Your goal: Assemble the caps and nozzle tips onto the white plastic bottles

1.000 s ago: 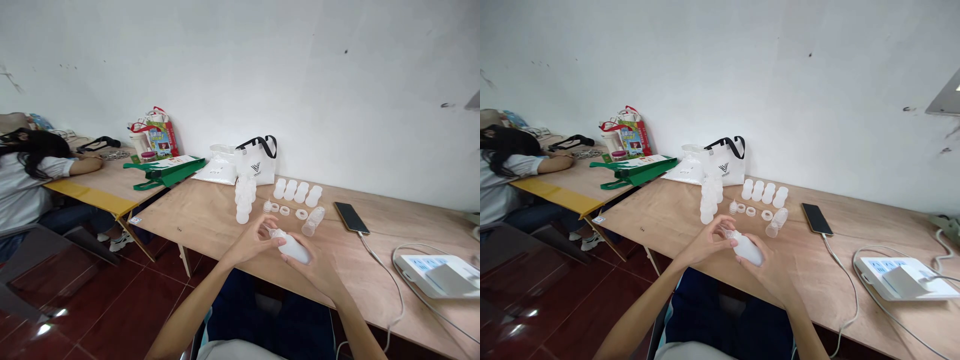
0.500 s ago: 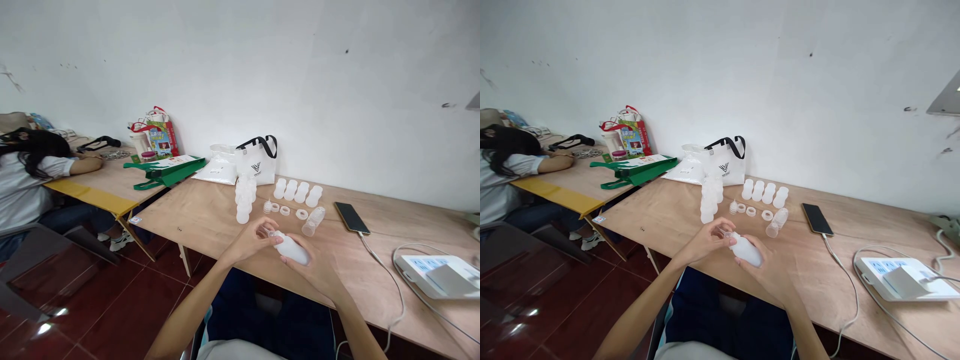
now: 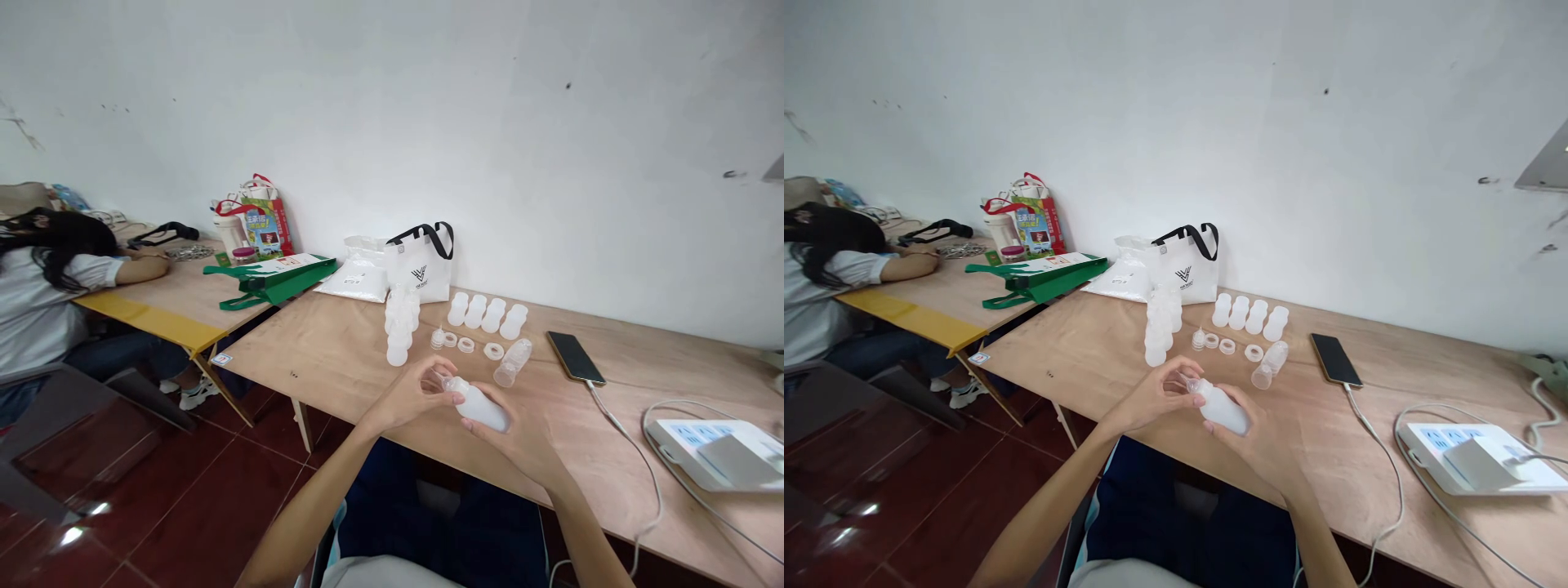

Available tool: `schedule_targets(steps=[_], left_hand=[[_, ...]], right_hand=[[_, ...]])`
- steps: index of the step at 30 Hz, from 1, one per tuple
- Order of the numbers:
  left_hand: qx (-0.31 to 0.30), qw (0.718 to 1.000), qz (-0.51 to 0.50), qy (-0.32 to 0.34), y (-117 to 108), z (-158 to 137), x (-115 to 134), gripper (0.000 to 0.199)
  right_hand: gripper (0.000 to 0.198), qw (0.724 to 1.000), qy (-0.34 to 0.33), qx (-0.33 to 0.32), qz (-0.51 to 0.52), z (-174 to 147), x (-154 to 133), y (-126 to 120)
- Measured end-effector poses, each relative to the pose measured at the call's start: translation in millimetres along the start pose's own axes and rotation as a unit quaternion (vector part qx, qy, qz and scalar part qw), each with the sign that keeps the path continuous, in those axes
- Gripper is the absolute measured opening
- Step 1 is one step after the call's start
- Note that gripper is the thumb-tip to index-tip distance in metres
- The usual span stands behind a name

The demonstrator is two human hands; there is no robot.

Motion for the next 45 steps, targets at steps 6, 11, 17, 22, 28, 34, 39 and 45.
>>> schedule_targets(steps=[6,11,17,22,28,34,39,45], left_hand=[[-0.015,1.0,-0.023,0.003,4,0,2,0.051],[0.019,1.0,-0.013,0.003,-2,1,2,0.053],[0.022,0.997,0.061,-0.033,-8,-1,-8,0.054],[0.009,0.996,0.083,-0.017,-3,-1,-5,0.049],[0.008,0.994,0.107,-0.003,-3,0,-7,0.046],[-0.008,0.994,0.109,-0.008,0,2,-14,0.046],[-0.01,0.994,0.107,-0.019,0,2,-18,0.045],[-0.003,0.993,0.122,-0.007,-3,3,-20,0.044]], right_hand=[[0.047,1.0,-0.012,-0.004,0.0,2,0,1],[0.047,0.997,-0.037,0.059,-0.019,10,10,-13],[0.046,0.97,-0.105,0.188,-0.113,18,25,-50],[0.047,0.976,-0.081,0.156,-0.129,24,47,-50],[0.052,0.981,-0.067,0.145,-0.109,24,56,-49],[0.061,0.981,-0.059,0.155,-0.1,33,53,-49],[0.062,0.991,-0.022,0.097,-0.085,60,62,-42],[0.051,0.999,-0.007,0.037,-0.035,51,55,-26]])
Point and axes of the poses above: each hand's wrist, its own z-axis towards the middle knuckle, its own y-axis out of the palm, x = y × z, the point moved 10 cm from there along z, towards the middle knuckle, and after that the axes turned 4 degrees about x, right-handed, at the moved point
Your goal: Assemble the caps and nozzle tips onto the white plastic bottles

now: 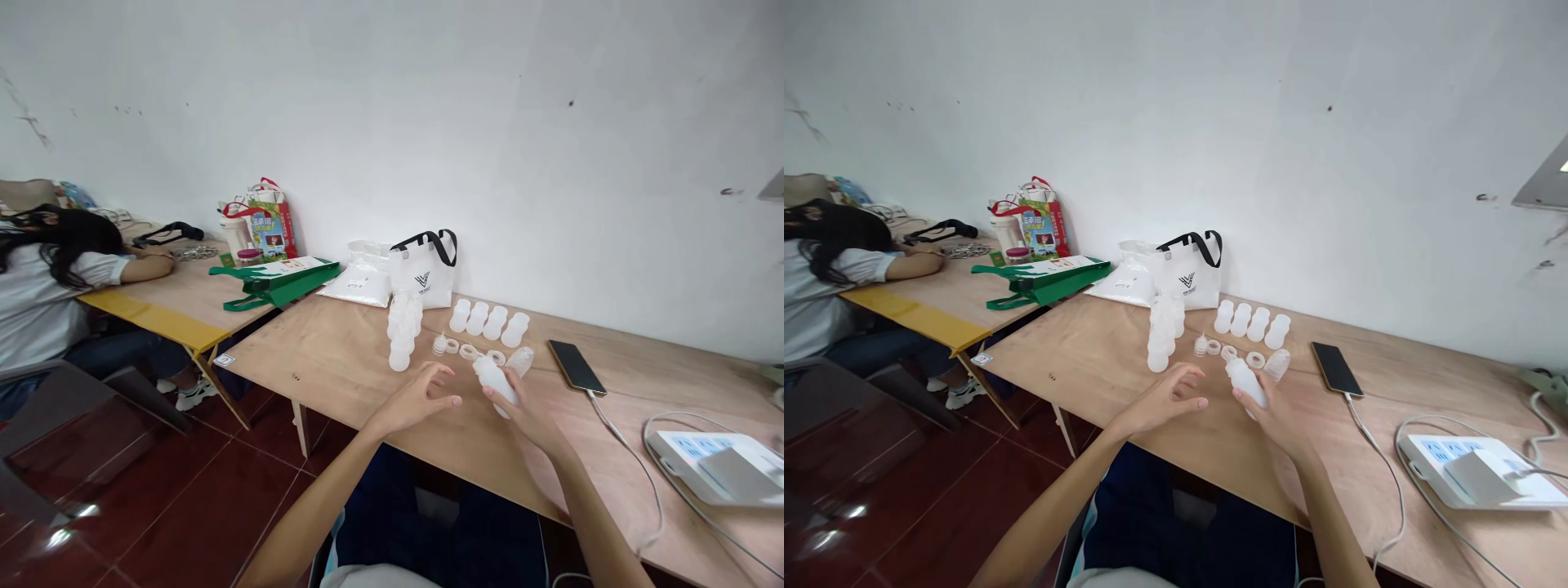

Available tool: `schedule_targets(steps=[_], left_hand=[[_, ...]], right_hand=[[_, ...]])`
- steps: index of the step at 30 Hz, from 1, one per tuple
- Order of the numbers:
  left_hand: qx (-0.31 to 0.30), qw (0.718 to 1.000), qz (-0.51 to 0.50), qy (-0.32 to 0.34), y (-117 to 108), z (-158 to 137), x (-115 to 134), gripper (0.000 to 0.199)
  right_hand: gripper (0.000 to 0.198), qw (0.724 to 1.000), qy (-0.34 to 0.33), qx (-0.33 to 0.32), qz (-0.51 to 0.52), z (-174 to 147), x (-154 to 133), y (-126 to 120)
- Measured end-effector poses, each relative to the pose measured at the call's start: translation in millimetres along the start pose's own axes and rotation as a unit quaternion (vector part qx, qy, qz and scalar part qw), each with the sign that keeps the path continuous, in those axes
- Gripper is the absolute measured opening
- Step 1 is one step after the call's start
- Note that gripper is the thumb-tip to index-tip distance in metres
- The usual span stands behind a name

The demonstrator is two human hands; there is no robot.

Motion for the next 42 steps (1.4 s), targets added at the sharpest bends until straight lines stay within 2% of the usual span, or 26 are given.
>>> schedule_targets(steps=[4,9,12,15,18,22,25,28,31,34,38,42], left_hand=[[-0.005,0.999,0.041,0.021,7,3,-4,0.039],[-0.031,0.995,0.093,0.019,28,5,-18,0.049],[-0.038,0.994,0.104,0.018,37,7,-22,0.035],[-0.031,0.995,0.09,0.003,37,9,-26,0.029],[0.03,0.999,0.041,0.0,19,13,-25,0.028],[0.166,0.984,-0.068,0.011,-26,15,-20,0.039],[0.204,0.967,-0.152,0.021,-43,14,-15,0.046],[0.165,0.968,-0.186,0.033,-34,14,-6,0.043],[0.106,0.98,-0.161,0.037,-15,12,3,0.038],[0.084,0.988,-0.124,0.038,-5,9,8,0.035],[0.074,0.985,-0.158,0.007,-2,8,5,0.041],[0.066,0.983,-0.17,0.008,-3,6,9,0.042]], right_hand=[[0.046,0.997,0.013,-0.054,0.05,-27,-20,25],[0.048,0.987,0.035,-0.058,0.143,-46,-32,44],[0.049,0.988,0.038,-0.048,0.144,-46,-30,42],[0.048,0.993,0.028,-0.016,0.113,-42,-27,28],[0.047,0.998,0.017,0.006,0.054,-37,-26,11],[0.048,0.999,0.02,0.029,0.012,-36,-25,-7],[0.048,1.0,0.009,0.018,-0.001,-39,-29,-7],[0.047,0.999,-0.013,-0.014,-0.04,-43,-33,5],[0.046,0.997,-0.032,-0.021,-0.074,-46,-36,14],[0.045,0.993,-0.063,0.002,-0.1,-49,-43,14],[0.045,0.985,-0.101,0.07,-0.124,-52,-53,3],[0.045,0.983,-0.124,0.074,-0.117,-55,-61,3]])
Point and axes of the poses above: each hand's wrist, its own z-axis towards the middle knuckle, its own y-axis out of the palm, x = y × z, the point moved 10 cm from there along z, towards the middle knuckle, and after that the axes turned 4 degrees about x, right-handed, at the moved point
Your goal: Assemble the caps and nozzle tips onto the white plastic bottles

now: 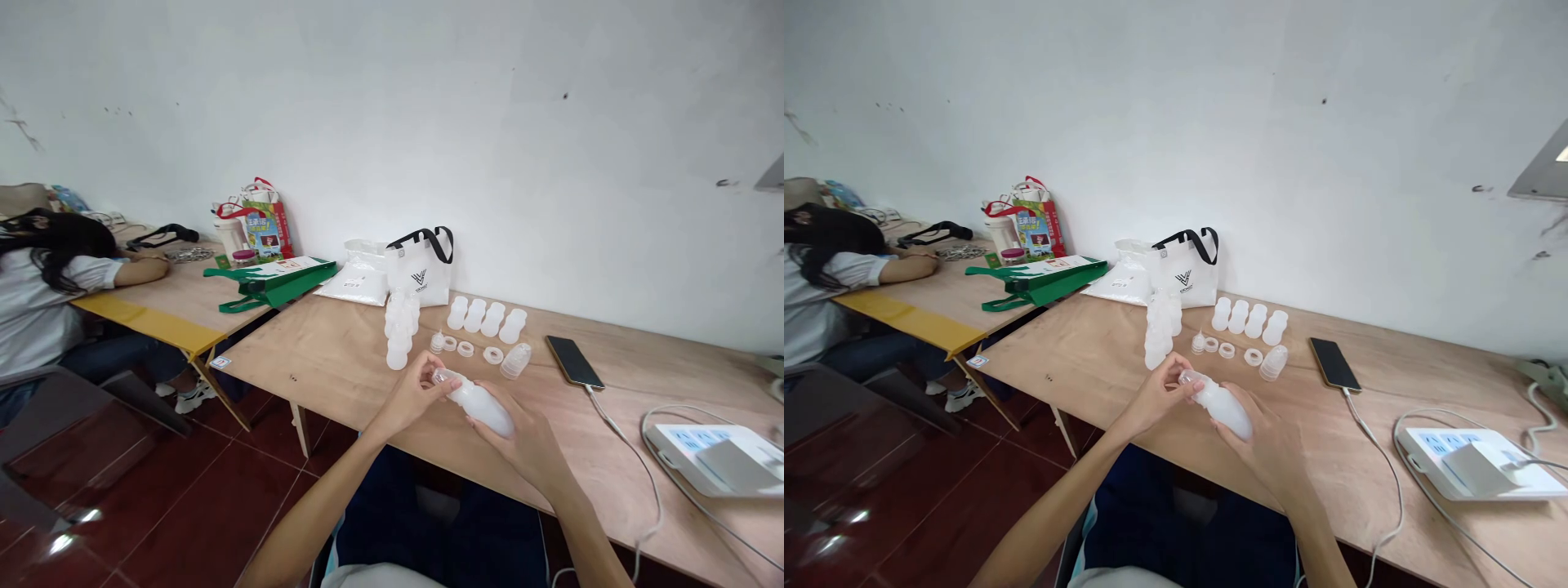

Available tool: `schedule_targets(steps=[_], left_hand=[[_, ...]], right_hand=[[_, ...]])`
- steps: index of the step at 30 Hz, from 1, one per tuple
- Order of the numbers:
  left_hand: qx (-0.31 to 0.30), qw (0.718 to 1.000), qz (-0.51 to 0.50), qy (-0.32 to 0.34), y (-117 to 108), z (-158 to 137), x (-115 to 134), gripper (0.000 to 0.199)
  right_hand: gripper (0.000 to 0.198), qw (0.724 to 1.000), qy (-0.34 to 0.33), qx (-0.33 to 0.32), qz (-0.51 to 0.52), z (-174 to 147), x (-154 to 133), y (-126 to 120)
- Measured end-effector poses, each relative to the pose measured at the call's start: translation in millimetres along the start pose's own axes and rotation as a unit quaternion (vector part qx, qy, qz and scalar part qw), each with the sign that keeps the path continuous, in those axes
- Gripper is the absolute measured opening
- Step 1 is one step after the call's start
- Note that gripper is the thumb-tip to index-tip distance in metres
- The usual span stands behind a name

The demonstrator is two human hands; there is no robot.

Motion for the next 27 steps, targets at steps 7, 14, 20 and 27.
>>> schedule_targets(steps=[7,14,20,27], left_hand=[[-0.041,0.998,0.029,0.025,2,-7,17,0.04],[-0.088,0.994,0.05,0.051,6,-11,26,0.042],[-0.083,0.993,0.066,0.059,8,-14,32,0.038],[-0.023,0.998,0.036,0.041,8,-12,25,0.051]], right_hand=[[0.048,0.991,0.079,-0.03,0.104,1,4,4],[0.049,0.954,0.149,-0.14,0.218,-5,5,17],[0.053,0.926,0.191,-0.163,0.281,-9,2,28],[0.06,0.93,0.173,-0.107,0.306,-8,-3,31]])
Point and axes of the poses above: each hand's wrist, its own z-axis towards the middle knuckle, its own y-axis out of the palm, x = y × z, the point moved 10 cm from there along z, towards the middle knuckle, and after that the axes turned 4 degrees about x, right-handed, at the moved point
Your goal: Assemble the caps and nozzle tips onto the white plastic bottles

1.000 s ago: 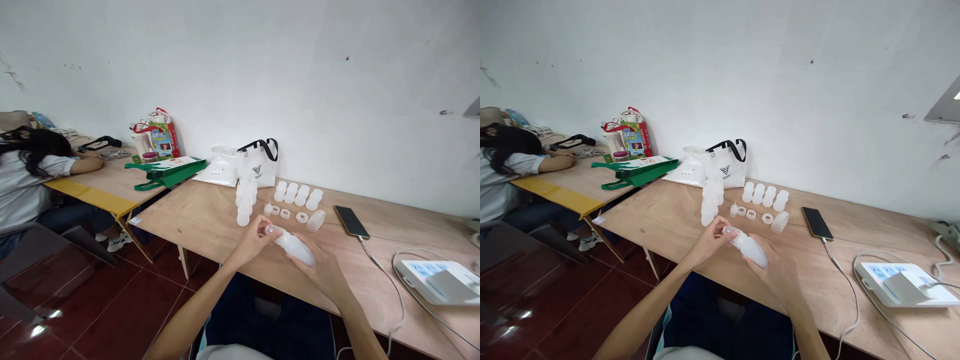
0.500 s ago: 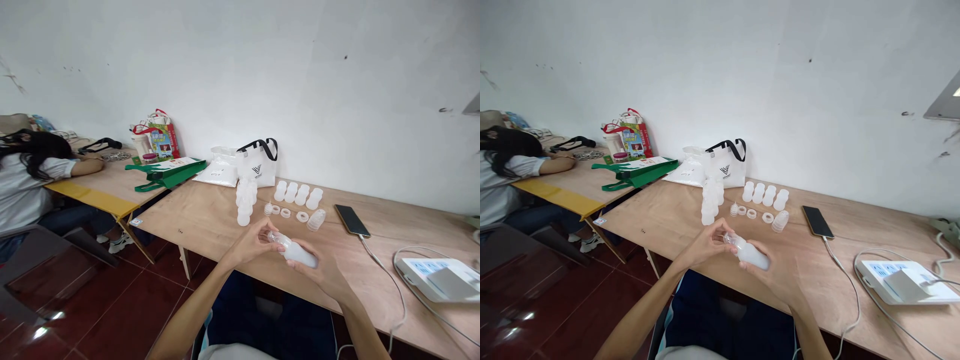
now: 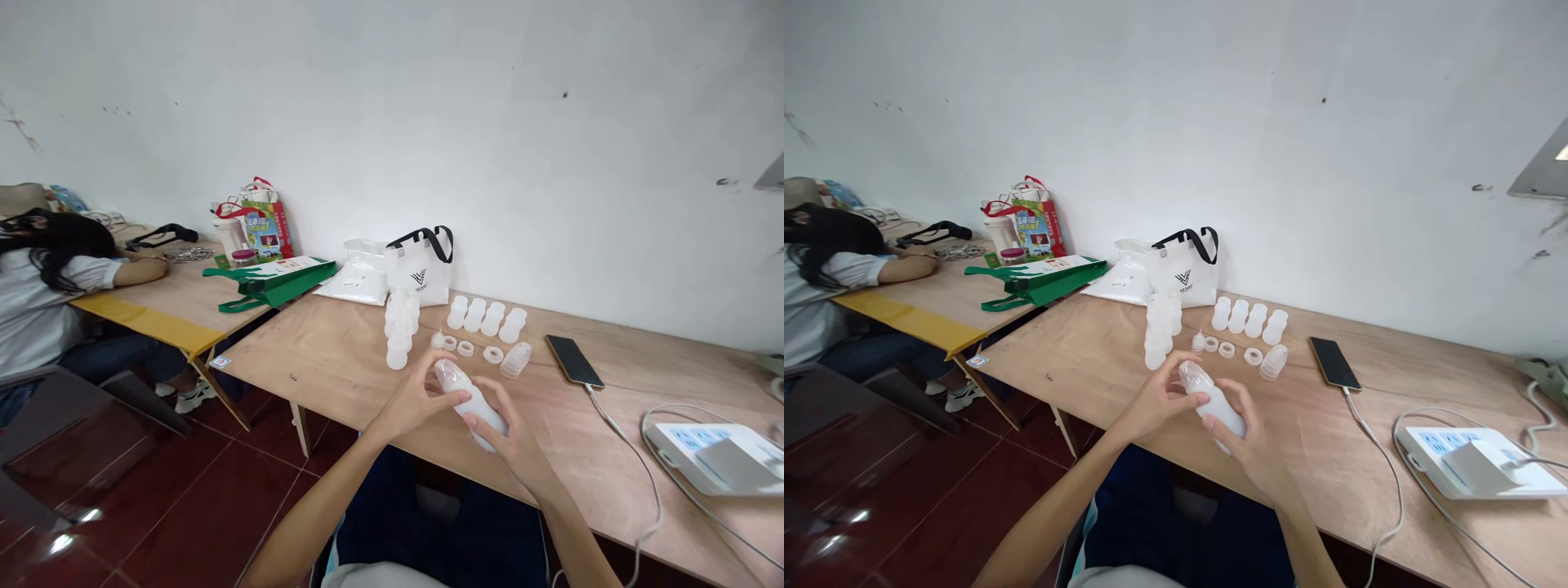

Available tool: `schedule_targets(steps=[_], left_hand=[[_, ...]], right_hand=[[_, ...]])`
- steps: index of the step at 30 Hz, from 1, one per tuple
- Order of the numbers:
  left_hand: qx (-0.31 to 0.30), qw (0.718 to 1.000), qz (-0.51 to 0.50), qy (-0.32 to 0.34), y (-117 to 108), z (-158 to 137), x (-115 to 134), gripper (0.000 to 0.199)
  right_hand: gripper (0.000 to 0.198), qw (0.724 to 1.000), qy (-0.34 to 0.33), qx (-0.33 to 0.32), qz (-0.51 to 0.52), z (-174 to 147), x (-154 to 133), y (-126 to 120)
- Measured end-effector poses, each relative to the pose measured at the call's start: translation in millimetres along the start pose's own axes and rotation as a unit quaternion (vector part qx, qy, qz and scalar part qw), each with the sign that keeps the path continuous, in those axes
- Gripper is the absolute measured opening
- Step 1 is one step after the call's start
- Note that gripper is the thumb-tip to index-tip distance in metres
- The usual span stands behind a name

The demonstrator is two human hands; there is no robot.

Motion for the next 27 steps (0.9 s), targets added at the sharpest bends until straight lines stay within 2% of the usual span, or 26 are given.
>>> schedule_targets(steps=[5,7,11,12,14,16,18,22,25,27], left_hand=[[0.095,0.995,-0.042,0.008,-20,4,-5,0.06],[0.075,0.996,-0.044,0.009,-15,3,-3,0.057],[-0.033,0.999,-0.017,-0.007,12,-4,4,0.056],[-0.038,0.999,-0.006,-0.009,14,-6,5,0.055],[-0.012,1.0,0.011,-0.003,7,-6,9,0.051],[0.048,0.999,0.011,0.016,-12,-4,14,0.049],[0.128,0.99,-0.002,0.05,-41,-4,22,0.048],[0.275,0.953,0.001,0.128,-103,-9,39,0.051],[0.316,0.936,0.054,0.147,-136,-8,39,0.053],[0.321,0.935,0.099,0.116,-152,-3,25,0.056]], right_hand=[[0.07,1.0,-0.012,-0.014,0.002,-3,1,14],[0.072,1.0,-0.015,-0.015,0.021,-2,2,18],[0.081,0.998,-0.024,-0.009,0.057,-1,3,19],[0.082,0.998,-0.026,-0.016,0.058,0,3,19],[0.079,0.997,-0.029,-0.031,0.057,0,3,20],[0.072,0.997,-0.035,-0.03,0.062,1,2,17],[0.067,0.997,-0.041,-0.011,0.067,3,1,8],[0.06,0.997,-0.041,0.016,0.058,8,4,-8],[0.054,0.999,-0.035,0.017,0.031,11,9,-14],[0.047,0.999,-0.034,0.008,0.014,13,13,-15]])
Point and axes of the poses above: each hand's wrist, its own z-axis towards the middle knuckle, its own y-axis out of the palm, x = y × z, the point moved 10 cm from there along z, towards the middle knuckle, and after that the axes turned 4 degrees about x, right-handed, at the moved point
